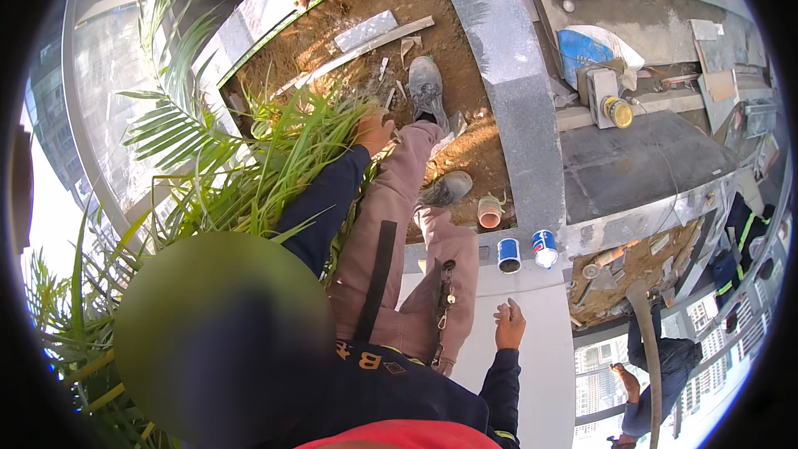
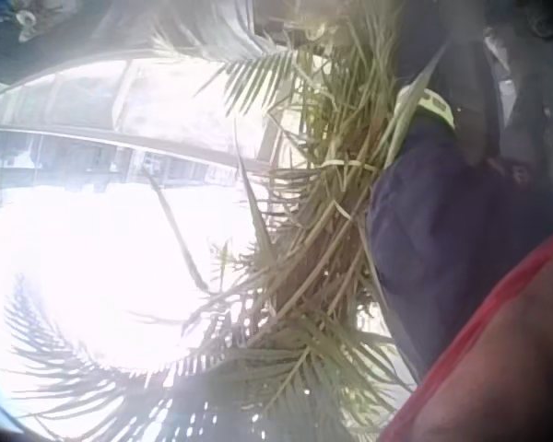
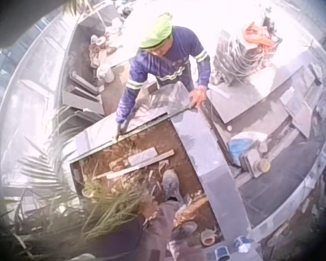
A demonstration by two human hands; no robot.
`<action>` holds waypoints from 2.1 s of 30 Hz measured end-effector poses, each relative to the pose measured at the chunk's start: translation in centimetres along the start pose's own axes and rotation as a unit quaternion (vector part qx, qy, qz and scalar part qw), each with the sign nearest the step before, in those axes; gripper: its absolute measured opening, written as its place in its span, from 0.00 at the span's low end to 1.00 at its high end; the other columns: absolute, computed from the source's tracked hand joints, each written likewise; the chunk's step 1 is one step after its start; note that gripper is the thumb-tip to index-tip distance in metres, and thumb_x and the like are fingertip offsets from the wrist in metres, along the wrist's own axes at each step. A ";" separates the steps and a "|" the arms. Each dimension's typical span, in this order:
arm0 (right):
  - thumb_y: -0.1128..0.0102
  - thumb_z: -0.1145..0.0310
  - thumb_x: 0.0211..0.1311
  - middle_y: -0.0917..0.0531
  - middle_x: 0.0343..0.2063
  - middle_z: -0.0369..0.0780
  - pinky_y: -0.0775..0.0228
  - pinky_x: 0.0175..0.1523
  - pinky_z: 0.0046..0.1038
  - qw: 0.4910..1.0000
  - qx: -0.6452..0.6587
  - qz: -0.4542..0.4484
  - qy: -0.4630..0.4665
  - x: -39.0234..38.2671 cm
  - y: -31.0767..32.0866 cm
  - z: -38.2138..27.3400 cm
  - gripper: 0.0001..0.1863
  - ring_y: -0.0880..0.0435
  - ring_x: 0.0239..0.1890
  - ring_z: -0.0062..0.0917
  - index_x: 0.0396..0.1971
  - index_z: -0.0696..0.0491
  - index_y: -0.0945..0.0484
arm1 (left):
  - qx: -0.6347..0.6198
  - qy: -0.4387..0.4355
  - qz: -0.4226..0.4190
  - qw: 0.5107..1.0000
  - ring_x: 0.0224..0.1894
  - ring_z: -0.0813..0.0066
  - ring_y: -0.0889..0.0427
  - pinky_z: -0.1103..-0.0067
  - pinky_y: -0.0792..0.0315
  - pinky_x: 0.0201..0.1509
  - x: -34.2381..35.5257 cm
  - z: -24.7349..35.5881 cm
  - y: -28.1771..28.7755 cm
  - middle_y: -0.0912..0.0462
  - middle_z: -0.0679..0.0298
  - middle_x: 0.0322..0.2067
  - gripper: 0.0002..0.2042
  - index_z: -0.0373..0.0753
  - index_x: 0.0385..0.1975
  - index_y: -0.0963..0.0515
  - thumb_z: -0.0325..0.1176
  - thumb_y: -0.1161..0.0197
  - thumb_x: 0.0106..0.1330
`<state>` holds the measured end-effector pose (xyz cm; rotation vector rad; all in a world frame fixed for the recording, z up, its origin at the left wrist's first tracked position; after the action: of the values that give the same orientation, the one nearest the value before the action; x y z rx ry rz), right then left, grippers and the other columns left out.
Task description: The person positions a long curved stone slab along a circular planter edge, aligns it with adjacent pieces, and secures it using small metal clips. The person repeatedly adjusts the slab and clips by hand to fit the curve.
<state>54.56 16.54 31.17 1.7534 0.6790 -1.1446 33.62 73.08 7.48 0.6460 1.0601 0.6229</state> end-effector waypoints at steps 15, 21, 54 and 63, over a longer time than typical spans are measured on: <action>0.43 0.60 0.73 0.12 0.37 0.43 0.24 0.32 0.22 0.993 -0.095 0.047 0.055 8.2 3.7 -24.0 0.24 0.14 0.30 0.21 0.60 0.61 0.23 | 0.198 0.319 -0.334 0.865 0.65 0.47 0.26 0.58 0.25 0.63 -4.0 -17.2 5.7 0.26 0.46 0.64 0.29 0.38 0.66 0.30 0.47 0.38 0.70; 0.41 0.62 0.72 0.12 0.38 0.43 0.22 0.38 0.25 0.968 -0.193 -0.002 0.161 9.4 -0.4 -36.4 0.24 0.13 0.33 0.22 0.59 0.63 0.23 | 0.154 0.310 -0.313 0.885 0.65 0.48 0.26 0.60 0.24 0.63 -4.0 -12.0 9.0 0.27 0.47 0.63 0.33 0.39 0.64 0.29 0.51 0.30 0.64; 0.37 0.61 0.67 0.16 0.50 0.52 0.26 0.59 0.40 0.859 -0.320 -0.118 0.381 6.0 -22.6 -53.5 0.26 0.17 0.52 0.46 0.59 0.62 0.24 | -0.156 -0.007 -0.097 0.983 0.42 0.37 0.15 0.55 0.24 0.51 23.7 7.8 22.8 0.14 0.39 0.35 0.41 0.33 0.77 0.51 0.40 0.37 0.68; 0.37 0.61 0.67 0.15 0.47 0.51 0.24 0.57 0.38 0.877 -0.306 -0.107 0.355 5.2 -22.8 -54.3 0.26 0.15 0.48 0.43 0.59 0.63 0.24 | -0.346 0.048 0.030 0.936 0.45 0.48 0.12 0.64 0.14 0.38 43.0 15.5 36.6 0.15 0.37 0.45 0.29 0.24 0.64 0.32 0.26 0.41 0.60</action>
<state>60.47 75.16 26.31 1.5197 1.5218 -0.2913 57.83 125.93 14.93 0.0291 0.8313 1.0233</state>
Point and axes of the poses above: each hand's wrist, its own x-axis towards the middle knuckle, its own y-axis out of the back of the hand, z = x × y, the point moved 10 cm from there along x, towards the middle knuckle
